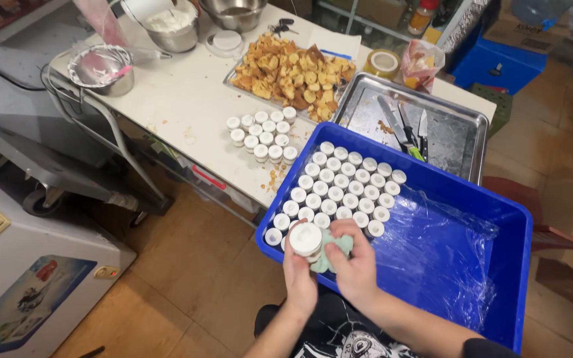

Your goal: Cleaning small white containers with a cloth and placing them in a bin.

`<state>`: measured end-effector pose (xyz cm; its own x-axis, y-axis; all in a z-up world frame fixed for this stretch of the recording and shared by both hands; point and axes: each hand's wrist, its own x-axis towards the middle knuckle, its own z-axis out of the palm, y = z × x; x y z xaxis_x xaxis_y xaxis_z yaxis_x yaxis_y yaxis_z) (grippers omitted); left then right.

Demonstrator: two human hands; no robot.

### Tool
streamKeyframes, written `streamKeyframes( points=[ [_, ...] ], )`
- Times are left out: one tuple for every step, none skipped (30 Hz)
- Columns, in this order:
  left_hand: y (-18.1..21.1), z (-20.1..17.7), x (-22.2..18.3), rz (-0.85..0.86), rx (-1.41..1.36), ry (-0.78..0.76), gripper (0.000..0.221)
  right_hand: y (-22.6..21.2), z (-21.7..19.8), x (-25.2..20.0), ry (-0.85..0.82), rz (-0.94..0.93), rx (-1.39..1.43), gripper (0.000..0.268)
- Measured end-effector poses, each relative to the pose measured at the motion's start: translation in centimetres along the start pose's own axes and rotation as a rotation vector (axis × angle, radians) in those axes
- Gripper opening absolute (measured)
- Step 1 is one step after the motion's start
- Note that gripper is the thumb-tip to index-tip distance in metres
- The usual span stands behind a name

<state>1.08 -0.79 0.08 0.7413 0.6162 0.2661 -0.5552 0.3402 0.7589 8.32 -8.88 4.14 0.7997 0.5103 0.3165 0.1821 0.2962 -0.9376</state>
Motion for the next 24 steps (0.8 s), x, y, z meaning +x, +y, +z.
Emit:
streamKeyframes(
  points=[
    [-0.3,0.5,0.1,0.009,-0.076,0.086,0.078,0.2,0.1,-0.1,-0.037,-0.097,-0.118,0.018],
    [-0.2,0.8,0.0,0.010,-0.075,0.094,0.078,0.0,0.3,-0.4,-0.043,-0.092,-0.117,0.018],
    [-0.2,1.1,-0.1,-0.011,-0.146,0.207,0.075,-0.2,0.4,-0.6,-0.057,-0.118,-0.113,0.019],
    [-0.2,1.3,0.1,-0.029,-0.217,0.315,0.073,-0.3,0.6,-0.5,-0.070,-0.151,-0.109,0.021],
    [0.2,1.7,0.6,-0.025,-0.216,0.317,0.073,-0.5,0.5,-0.5,-0.074,-0.151,-0.106,0.021],
    [0.7,2.2,1.1,-0.048,-0.236,0.393,0.064,-0.7,0.3,-0.5,-0.114,-0.232,-0.193,0.022],
    [1.1,2.7,1.7,-0.071,-0.256,0.470,0.057,-0.9,0.1,-0.4,-0.154,-0.313,-0.280,0.024],
    [1.0,2.7,1.8,-0.064,-0.254,0.470,0.057,-1.1,0.0,-0.2,-0.157,-0.317,-0.276,0.024],
    [0.9,2.8,1.9,-0.069,-0.258,0.467,0.049,-1.2,-0.2,0.0,-0.169,-0.375,-0.318,0.025],
    [0.8,2.8,1.9,-0.076,-0.260,0.465,0.042,-1.4,-0.3,0.1,-0.179,-0.432,-0.359,0.025],
    [0.9,2.9,2.1,-0.071,-0.257,0.466,0.042,-1.1,-0.4,0.1,-0.181,-0.434,-0.354,0.025],
    [0.9,3.1,1.8,-0.079,-0.243,0.440,0.041,-0.9,-0.7,-0.4,-0.140,-0.363,-0.307,0.024],
    [0.8,3.3,1.6,-0.087,-0.229,0.414,0.041,-0.7,-0.9,-0.8,-0.098,-0.293,-0.260,0.023],
    [0.9,3.4,1.7,-0.087,-0.228,0.410,0.041,-0.6,-1.1,-0.7,-0.094,-0.296,-0.260,0.023],
    [1.0,3.5,1.9,-0.103,-0.229,0.395,0.041,-0.4,-1.3,-0.6,-0.081,-0.238,-0.205,0.021],
    [1.0,3.6,2.0,-0.120,-0.229,0.384,0.041,-0.2,-1.4,-0.5,-0.068,-0.177,-0.151,0.019],
    [0.6,3.3,2.1,-0.122,-0.229,0.383,0.041,-0.1,-1.6,-0.4,-0.067,-0.177,-0.151,0.019],
    [0.3,2.9,1.8,-0.153,-0.234,0.360,0.044,0.0,-1.8,-0.6,-0.054,-0.121,-0.099,0.018],
    [-0.1,2.6,1.5,-0.184,-0.240,0.337,0.048,0.0,-2.0,-0.9,-0.041,-0.066,-0.046,0.016],
    [-0.1,2.6,1.6,-0.189,-0.239,0.336,0.048,0.1,-2.1,-0.8,-0.036,-0.063,-0.047,0.016],
    [0.0,2.5,1.7,-0.222,-0.240,0.318,0.051,0.1,-2.3,-0.8,-0.038,-0.021,0.007,0.014],
    [0.0,2.5,2.0,-0.247,-0.242,0.301,0.053,0.2,-2.4,-0.5,-0.045,0.016,0.062,0.013],
    [0.3,2.7,2.4,-0.245,-0.242,0.301,0.053,0.3,-2.7,-0.4,-0.047,0.015,0.061,0.013],
    [0.7,2.8,2.6,-0.277,-0.237,0.305,0.048,0.5,-3.0,-0.4,-0.047,0.018,0.041,0.014]
  ],
)
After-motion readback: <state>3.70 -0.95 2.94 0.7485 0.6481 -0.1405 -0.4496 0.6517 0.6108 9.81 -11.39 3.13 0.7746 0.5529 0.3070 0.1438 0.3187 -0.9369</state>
